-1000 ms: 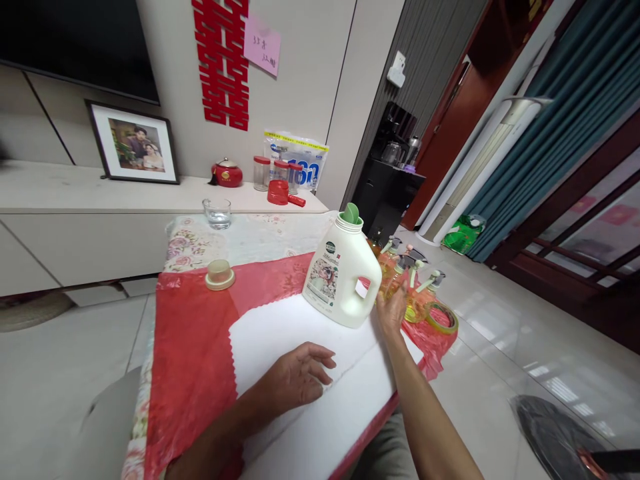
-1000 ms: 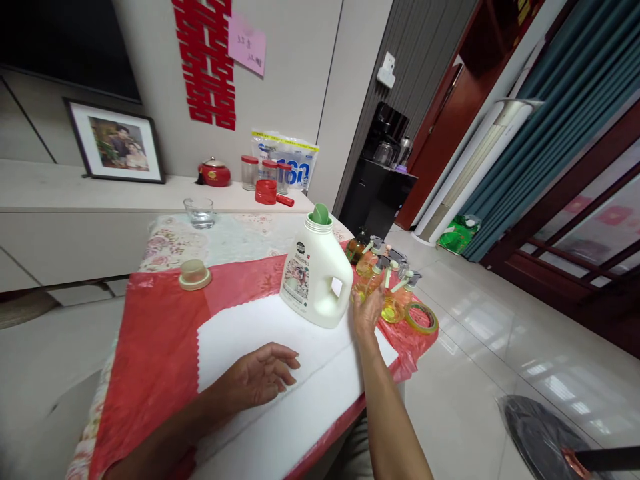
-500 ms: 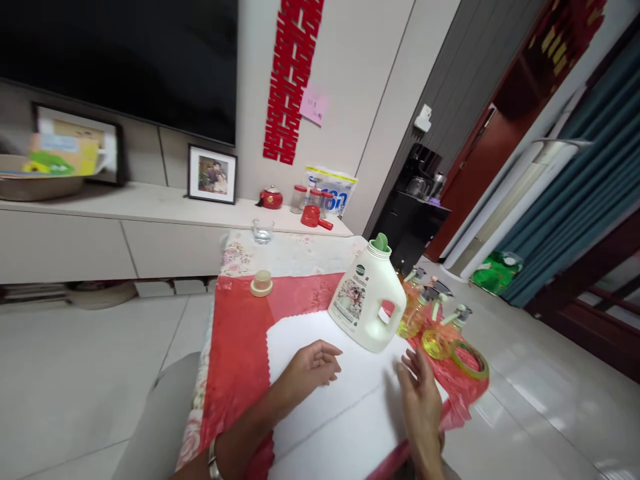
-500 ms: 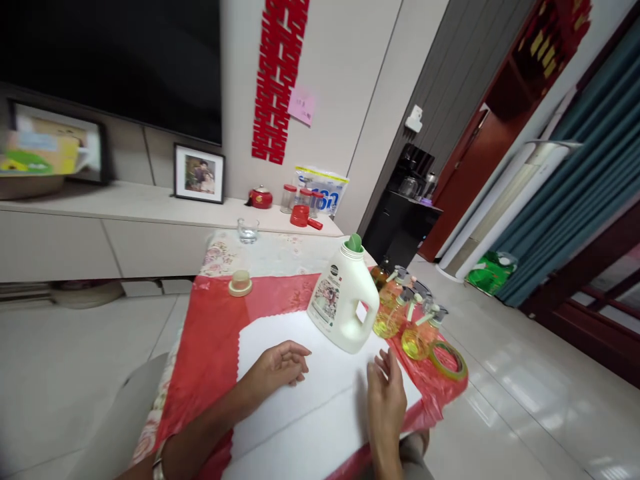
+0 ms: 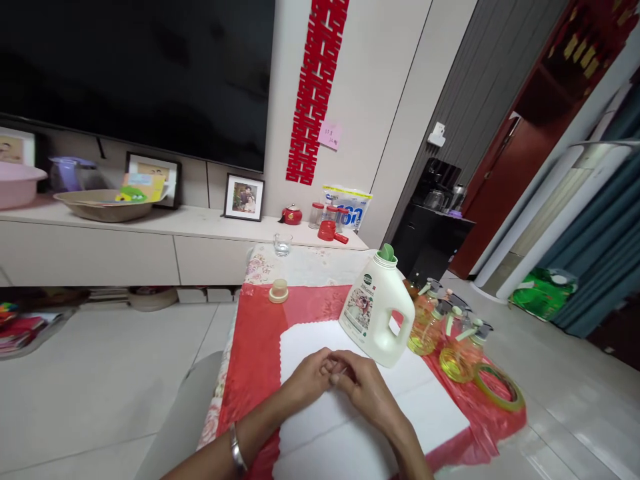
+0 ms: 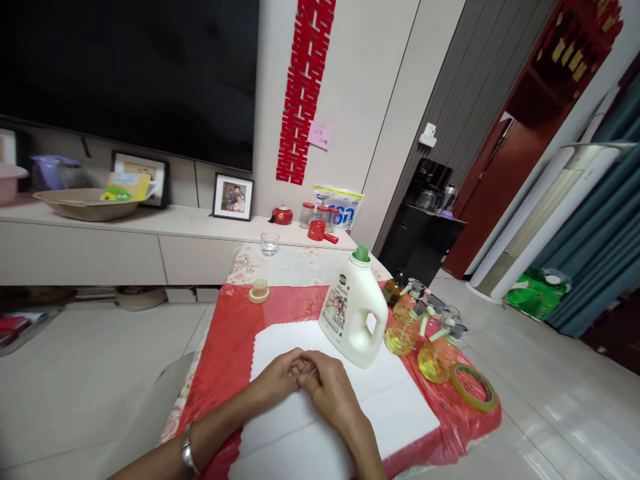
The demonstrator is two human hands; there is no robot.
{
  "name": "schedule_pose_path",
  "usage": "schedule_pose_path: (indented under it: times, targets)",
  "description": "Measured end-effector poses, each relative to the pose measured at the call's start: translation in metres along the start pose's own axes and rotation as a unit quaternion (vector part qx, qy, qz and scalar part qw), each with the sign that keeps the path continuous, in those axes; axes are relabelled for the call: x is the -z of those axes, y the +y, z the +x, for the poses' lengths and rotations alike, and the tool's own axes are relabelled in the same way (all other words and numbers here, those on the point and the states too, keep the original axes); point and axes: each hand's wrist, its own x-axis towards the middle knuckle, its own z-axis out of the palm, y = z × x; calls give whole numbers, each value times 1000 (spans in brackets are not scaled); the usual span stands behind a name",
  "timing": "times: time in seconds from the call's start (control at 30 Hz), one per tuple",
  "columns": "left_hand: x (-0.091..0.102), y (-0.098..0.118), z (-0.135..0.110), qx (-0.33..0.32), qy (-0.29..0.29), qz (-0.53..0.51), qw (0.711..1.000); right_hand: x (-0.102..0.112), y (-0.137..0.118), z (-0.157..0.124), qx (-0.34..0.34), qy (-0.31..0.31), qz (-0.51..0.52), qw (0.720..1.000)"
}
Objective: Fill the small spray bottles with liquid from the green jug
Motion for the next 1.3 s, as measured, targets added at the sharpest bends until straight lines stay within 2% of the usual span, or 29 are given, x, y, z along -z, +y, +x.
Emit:
schedule_pose_path:
  times: [0.07, 0.17, 0.3, 0.37, 0.43, 0.53, 0.6, 0.67, 0.77, 0.9, 1.0, 1.07, 1.13, 1.23, 1.3]
  targets:
    - [3, 3, -1, 11, 3, -8, 1000, 3, 1, -1, 3, -1, 21, 1000]
    - [8, 21, -12, 8, 12, 10, 1000, 8, 7, -10, 1, 8, 47, 999]
    - [15, 56, -36, -4, 50, 184, 982, 30, 17, -25, -22, 52, 72, 996]
    - [20, 70, -47, 3, 81, 325, 942, 43, 23, -30, -44, 88, 87, 991]
    - [25, 79, -55, 41, 114, 455, 882, 52, 28, -32, -64, 119, 100, 986]
    - [33, 83, -62, 68, 126, 571, 809, 57, 32, -32, -78, 151, 110, 979]
    - [39, 82, -62, 97, 116, 604, 782, 57, 32, -32, -79, 164, 114, 977]
    - [45, 79, -59, 149, 123, 605, 772, 57, 32, -31, -78, 173, 117, 975]
    - [53, 72, -48, 196, 156, 580, 775, 59, 31, -30, -75, 178, 119, 974]
    - [59, 63, -30, 187, 160, 544, 802, 56, 26, -28, -68, 131, 126, 981]
    - [62, 61, -18, 172, 150, 504, 833, 38, 11, -27, -59, 19, 121, 991]
    - [65, 62, -11, 160, 140, 470, 857, 18, -5, -28, -41, -108, 92, 989]
    - [69, 63, -5, 151, 129, 429, 881, -4, -21, -32, -12, -218, 36, 975]
    - [72, 66, 3, 144, 112, 364, 913, -32, -38, -41, 39, -299, -71, 951]
    - [72, 68, 8, 147, 96, 322, 930, -42, -42, -45, 39, -302, -120, 945]
